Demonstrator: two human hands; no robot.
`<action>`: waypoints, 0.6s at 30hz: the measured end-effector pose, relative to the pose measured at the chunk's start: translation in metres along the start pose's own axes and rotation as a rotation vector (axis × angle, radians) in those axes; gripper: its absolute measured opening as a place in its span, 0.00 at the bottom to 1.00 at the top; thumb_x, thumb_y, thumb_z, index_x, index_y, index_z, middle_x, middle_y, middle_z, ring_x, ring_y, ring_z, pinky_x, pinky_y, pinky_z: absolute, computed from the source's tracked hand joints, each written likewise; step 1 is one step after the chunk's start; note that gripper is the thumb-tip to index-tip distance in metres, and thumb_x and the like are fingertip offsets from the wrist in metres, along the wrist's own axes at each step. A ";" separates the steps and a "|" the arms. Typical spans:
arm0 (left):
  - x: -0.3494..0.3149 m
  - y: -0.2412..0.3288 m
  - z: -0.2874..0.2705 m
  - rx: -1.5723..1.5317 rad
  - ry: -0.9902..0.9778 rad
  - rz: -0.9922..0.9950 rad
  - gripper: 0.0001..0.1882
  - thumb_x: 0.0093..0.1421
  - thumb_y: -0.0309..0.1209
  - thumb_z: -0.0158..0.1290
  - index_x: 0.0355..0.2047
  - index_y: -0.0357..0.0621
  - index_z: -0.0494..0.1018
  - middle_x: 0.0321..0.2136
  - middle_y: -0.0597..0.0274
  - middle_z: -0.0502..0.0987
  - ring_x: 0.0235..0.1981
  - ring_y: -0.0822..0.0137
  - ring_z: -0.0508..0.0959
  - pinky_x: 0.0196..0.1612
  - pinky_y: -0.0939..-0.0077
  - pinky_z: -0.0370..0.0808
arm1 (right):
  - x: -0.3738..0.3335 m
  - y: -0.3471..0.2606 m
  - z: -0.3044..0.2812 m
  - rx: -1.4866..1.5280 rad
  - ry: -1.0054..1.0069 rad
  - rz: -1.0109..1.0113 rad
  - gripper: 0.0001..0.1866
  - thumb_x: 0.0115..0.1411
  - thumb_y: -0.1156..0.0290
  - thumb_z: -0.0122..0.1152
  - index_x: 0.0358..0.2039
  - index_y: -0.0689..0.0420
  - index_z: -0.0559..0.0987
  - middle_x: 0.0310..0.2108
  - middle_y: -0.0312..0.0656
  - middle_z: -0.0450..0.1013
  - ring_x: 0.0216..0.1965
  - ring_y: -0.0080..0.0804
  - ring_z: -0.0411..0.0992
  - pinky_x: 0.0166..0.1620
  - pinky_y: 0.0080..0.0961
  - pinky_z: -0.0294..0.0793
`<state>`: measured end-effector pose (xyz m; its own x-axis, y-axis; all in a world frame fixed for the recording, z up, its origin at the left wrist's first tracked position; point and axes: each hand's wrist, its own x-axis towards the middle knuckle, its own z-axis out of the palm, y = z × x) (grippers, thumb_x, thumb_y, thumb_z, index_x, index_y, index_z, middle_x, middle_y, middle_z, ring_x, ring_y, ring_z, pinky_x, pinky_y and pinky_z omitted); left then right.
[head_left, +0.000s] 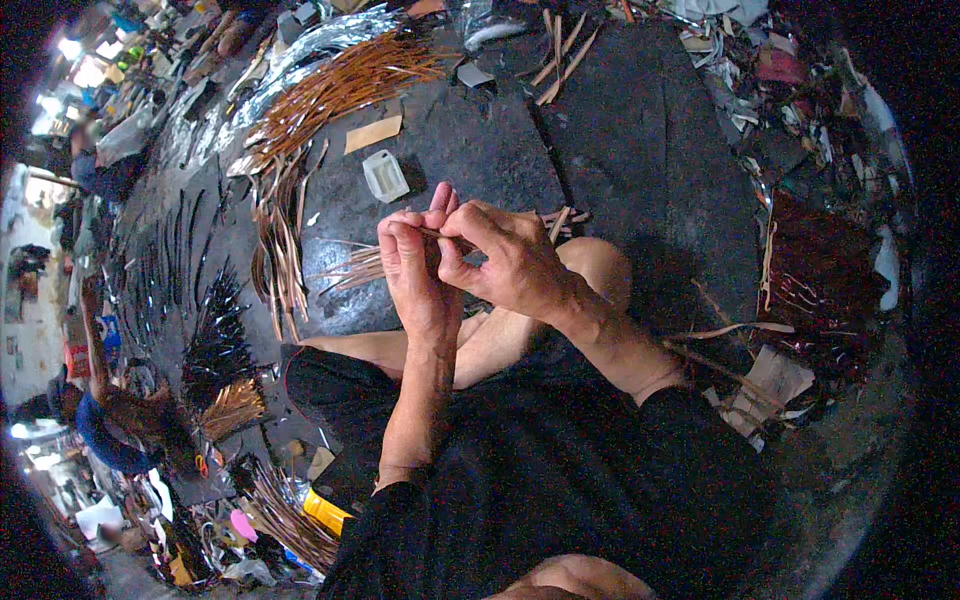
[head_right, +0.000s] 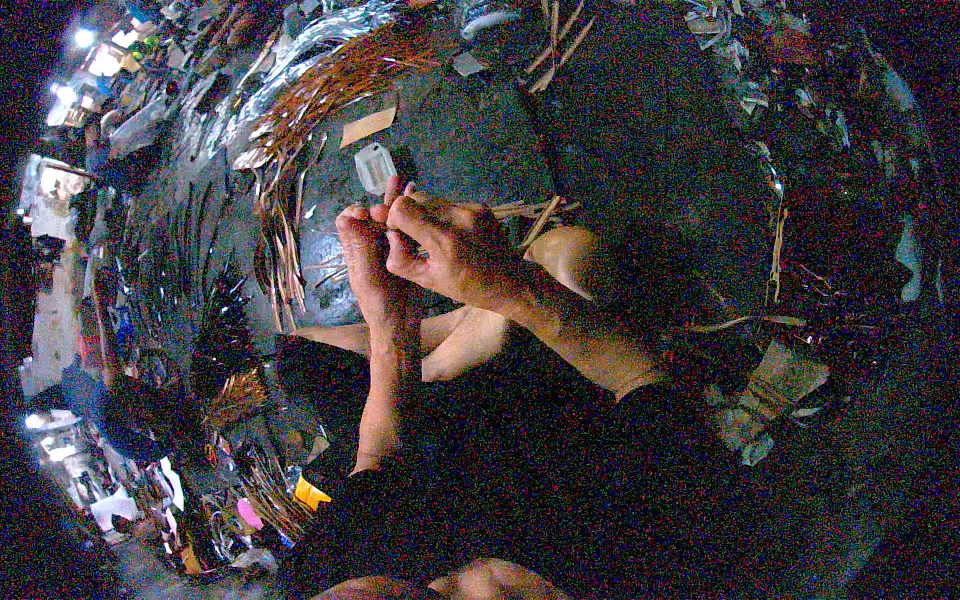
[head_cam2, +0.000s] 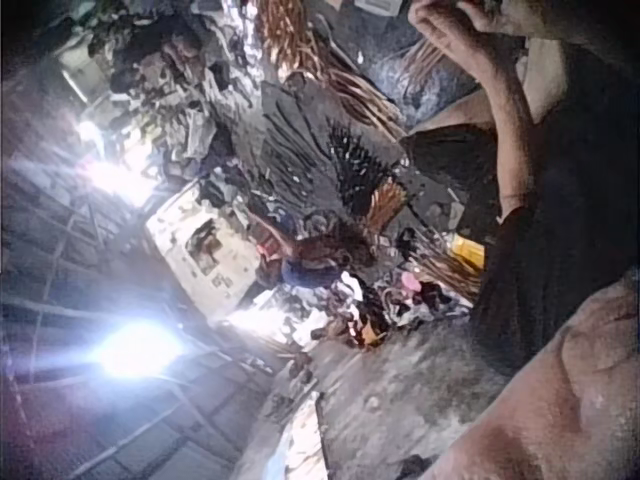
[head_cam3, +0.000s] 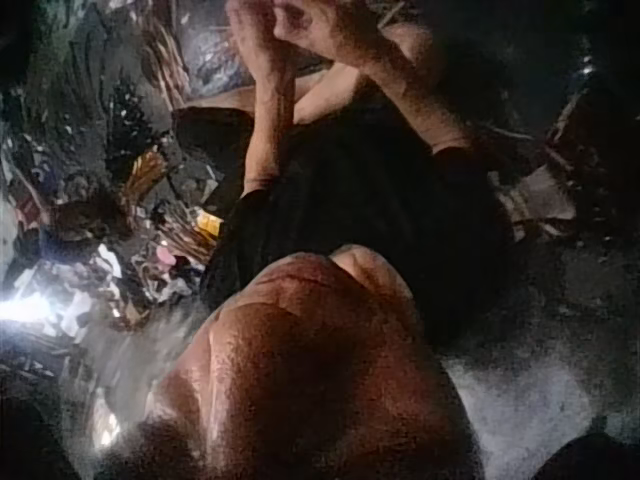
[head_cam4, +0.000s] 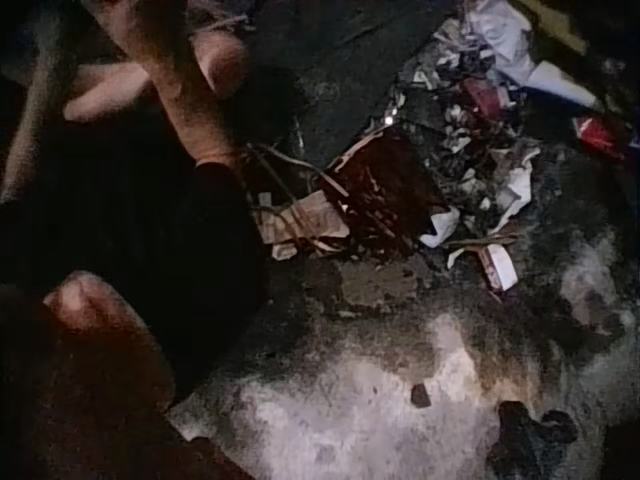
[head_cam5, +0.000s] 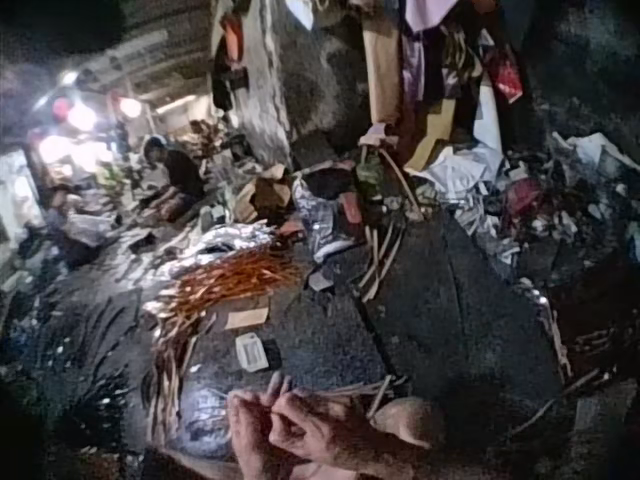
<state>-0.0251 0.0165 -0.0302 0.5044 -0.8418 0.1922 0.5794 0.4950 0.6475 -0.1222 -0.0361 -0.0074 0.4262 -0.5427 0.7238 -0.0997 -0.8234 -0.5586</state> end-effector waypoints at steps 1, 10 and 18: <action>-0.001 0.002 0.001 -0.048 0.020 -0.019 0.12 0.67 0.41 0.45 0.38 0.47 0.67 0.36 0.61 0.75 0.53 0.54 0.72 0.59 0.56 0.67 | 0.000 0.000 -0.001 -0.027 -0.025 -0.006 0.09 0.51 0.74 0.64 0.30 0.56 0.71 0.26 0.41 0.74 0.26 0.38 0.77 0.28 0.31 0.77; 0.012 0.017 -0.016 -0.113 0.171 -0.004 0.10 0.66 0.41 0.49 0.40 0.50 0.68 0.31 0.70 0.72 0.35 0.69 0.74 0.46 0.70 0.73 | -0.002 0.009 -0.011 -0.111 -0.170 -0.018 0.10 0.49 0.75 0.65 0.29 0.55 0.71 0.24 0.39 0.73 0.24 0.37 0.77 0.28 0.31 0.77; 0.030 0.044 -0.034 -0.069 0.395 0.069 0.11 0.65 0.42 0.50 0.41 0.49 0.70 0.33 0.72 0.73 0.35 0.75 0.73 0.41 0.80 0.73 | -0.012 0.015 -0.026 -0.101 -0.222 -0.002 0.11 0.47 0.78 0.65 0.30 0.56 0.73 0.26 0.40 0.74 0.26 0.36 0.77 0.30 0.30 0.77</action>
<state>0.0371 0.0199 -0.0208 0.7431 -0.6652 -0.0728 0.5701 0.5723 0.5894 -0.1526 -0.0462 -0.0135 0.6124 -0.5003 0.6121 -0.1833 -0.8430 -0.5056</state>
